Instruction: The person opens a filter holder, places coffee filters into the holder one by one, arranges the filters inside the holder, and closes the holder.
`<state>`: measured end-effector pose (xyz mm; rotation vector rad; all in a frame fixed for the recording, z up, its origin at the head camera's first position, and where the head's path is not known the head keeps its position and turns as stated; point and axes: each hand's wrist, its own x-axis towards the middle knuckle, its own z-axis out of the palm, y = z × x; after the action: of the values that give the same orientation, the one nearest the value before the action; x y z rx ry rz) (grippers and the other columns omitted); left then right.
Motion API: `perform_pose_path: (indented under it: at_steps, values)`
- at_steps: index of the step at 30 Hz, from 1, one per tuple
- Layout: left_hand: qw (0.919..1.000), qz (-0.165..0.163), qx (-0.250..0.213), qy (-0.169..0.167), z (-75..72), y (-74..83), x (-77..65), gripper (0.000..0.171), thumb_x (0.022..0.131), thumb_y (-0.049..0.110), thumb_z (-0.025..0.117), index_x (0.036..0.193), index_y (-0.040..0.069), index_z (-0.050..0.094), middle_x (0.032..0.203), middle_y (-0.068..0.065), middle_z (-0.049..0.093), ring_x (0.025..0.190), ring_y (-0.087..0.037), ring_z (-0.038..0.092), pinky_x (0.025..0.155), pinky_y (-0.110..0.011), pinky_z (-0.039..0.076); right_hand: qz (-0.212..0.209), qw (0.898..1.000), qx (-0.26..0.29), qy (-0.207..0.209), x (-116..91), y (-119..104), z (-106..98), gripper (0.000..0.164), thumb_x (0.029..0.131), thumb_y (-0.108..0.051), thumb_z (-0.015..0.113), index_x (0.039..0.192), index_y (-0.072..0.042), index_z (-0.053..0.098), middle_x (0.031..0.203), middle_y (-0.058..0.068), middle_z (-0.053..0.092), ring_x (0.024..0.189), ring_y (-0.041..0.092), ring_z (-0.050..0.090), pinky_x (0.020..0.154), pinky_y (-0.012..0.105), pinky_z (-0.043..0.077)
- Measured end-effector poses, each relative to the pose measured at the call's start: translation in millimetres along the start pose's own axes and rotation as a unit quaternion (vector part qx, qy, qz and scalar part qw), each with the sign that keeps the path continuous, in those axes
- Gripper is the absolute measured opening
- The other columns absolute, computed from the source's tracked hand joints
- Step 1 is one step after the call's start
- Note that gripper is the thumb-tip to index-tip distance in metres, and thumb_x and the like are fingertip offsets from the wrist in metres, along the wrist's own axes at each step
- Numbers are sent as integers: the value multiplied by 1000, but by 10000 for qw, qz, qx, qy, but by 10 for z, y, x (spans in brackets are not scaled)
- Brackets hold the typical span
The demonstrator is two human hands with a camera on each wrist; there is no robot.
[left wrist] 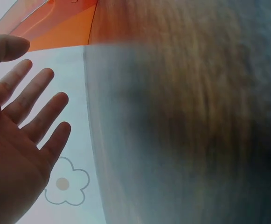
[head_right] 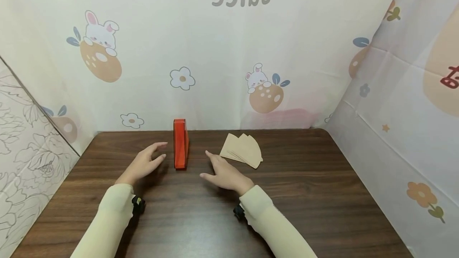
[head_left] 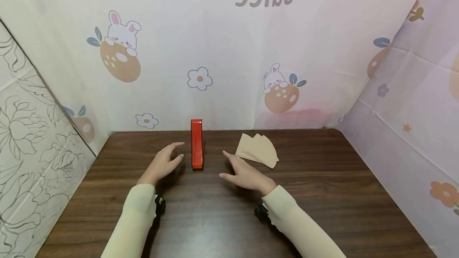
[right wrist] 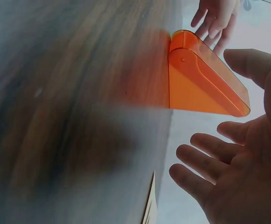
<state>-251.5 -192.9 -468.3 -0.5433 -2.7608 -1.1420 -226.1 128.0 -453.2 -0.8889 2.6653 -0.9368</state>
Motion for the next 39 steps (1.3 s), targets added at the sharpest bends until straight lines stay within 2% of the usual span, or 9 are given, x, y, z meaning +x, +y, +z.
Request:
perform_pose_path:
  at_steps: [14,20,27,39]
  values:
    - [9984,-210,-528,41,44,-72,124,42,101,9,57,142,6,51,135,-20,59,126,-37,53,105,-55,40,74,9996,280,-59,236,-68,125,82,99,-44,62,158,-4,21,159,14,30,146,24,28,116,42,29]
    - [9977,-279,-617,100,89,-96,183,42,101,9,57,142,1,51,135,-21,59,126,-38,54,105,-55,40,152,9993,349,-58,328,-123,185,82,99,-42,63,158,-2,22,159,15,30,145,26,30,115,44,30]
    - [9946,-553,-875,110,138,-107,306,41,102,11,55,143,4,51,138,-19,57,129,-36,51,107,-54,39,320,9988,363,21,480,-197,265,82,98,-43,63,158,-3,24,158,14,32,145,25,31,115,41,30]
    - [9866,-915,-1350,-91,196,-113,470,40,106,13,48,145,8,48,144,-17,51,134,-35,45,110,-54,34,368,9972,574,294,632,-236,359,83,96,-37,67,155,4,25,155,22,34,144,29,33,115,43,31]
